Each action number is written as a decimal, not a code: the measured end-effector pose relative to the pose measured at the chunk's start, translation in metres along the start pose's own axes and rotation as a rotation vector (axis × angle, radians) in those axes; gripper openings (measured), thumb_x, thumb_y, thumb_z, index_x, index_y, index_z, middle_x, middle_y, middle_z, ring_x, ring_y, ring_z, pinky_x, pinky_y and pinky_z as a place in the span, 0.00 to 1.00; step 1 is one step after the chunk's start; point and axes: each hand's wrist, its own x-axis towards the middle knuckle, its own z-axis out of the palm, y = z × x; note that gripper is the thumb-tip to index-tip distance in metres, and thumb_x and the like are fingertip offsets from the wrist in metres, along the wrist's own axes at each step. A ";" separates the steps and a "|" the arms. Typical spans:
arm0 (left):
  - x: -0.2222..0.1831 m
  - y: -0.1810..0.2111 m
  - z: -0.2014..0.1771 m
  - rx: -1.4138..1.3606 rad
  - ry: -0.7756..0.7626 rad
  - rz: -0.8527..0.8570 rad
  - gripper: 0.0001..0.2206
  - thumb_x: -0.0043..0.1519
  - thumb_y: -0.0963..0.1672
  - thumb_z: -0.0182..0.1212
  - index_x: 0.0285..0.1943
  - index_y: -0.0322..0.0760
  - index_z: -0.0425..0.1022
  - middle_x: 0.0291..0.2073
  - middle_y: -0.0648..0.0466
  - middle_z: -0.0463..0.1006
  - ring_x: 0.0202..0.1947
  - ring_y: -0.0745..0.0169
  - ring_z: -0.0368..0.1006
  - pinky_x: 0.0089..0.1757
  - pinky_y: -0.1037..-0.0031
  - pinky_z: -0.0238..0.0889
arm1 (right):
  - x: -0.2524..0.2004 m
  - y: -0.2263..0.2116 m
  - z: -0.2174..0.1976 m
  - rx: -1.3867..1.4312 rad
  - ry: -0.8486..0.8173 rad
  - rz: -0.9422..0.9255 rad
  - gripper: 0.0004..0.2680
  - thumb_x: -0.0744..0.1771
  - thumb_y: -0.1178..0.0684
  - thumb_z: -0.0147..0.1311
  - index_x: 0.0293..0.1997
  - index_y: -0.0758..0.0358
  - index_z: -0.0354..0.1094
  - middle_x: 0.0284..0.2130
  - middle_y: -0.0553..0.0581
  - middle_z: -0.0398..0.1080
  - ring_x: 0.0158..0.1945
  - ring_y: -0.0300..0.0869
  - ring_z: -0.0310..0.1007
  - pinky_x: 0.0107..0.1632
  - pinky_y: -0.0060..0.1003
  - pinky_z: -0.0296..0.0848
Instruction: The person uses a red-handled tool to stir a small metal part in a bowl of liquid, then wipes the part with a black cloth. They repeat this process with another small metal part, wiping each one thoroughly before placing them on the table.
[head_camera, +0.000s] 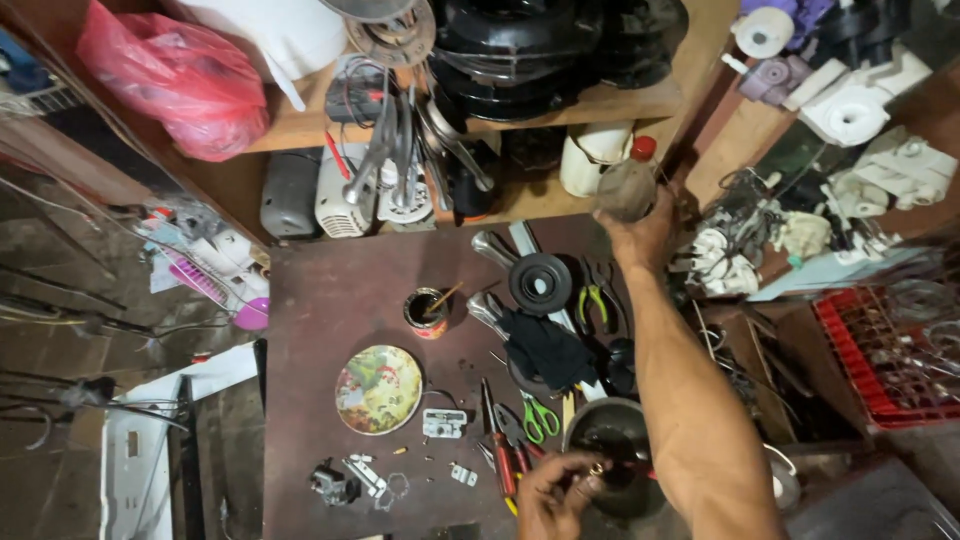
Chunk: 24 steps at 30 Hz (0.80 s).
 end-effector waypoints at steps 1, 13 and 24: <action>0.000 0.005 -0.001 -0.001 -0.005 -0.010 0.08 0.53 0.47 0.72 0.35 0.42 0.87 0.32 0.55 0.89 0.33 0.67 0.79 0.36 0.75 0.68 | -0.004 0.004 -0.003 -0.007 0.002 0.008 0.33 0.54 0.50 0.76 0.63 0.56 0.59 0.57 0.61 0.69 0.60 0.55 0.68 0.58 0.48 0.67; 0.007 0.015 0.015 0.067 -0.178 -0.194 0.08 0.56 0.38 0.65 0.41 0.39 0.83 0.39 0.56 0.85 0.42 0.65 0.78 0.44 0.74 0.70 | -0.123 0.063 -0.215 -0.167 -0.276 -0.424 0.38 0.53 0.53 0.73 0.66 0.64 0.48 0.57 0.69 0.61 0.56 0.56 0.67 0.58 0.50 0.70; 0.014 0.031 0.051 0.545 -0.438 -0.321 0.18 0.53 0.32 0.52 0.49 0.37 0.77 0.47 0.48 0.81 0.48 0.48 0.79 0.48 0.59 0.75 | -0.168 0.089 -0.327 -1.111 -0.375 -1.117 0.36 0.52 0.64 0.58 0.68 0.46 0.53 0.64 0.57 0.58 0.68 0.50 0.56 0.72 0.77 0.36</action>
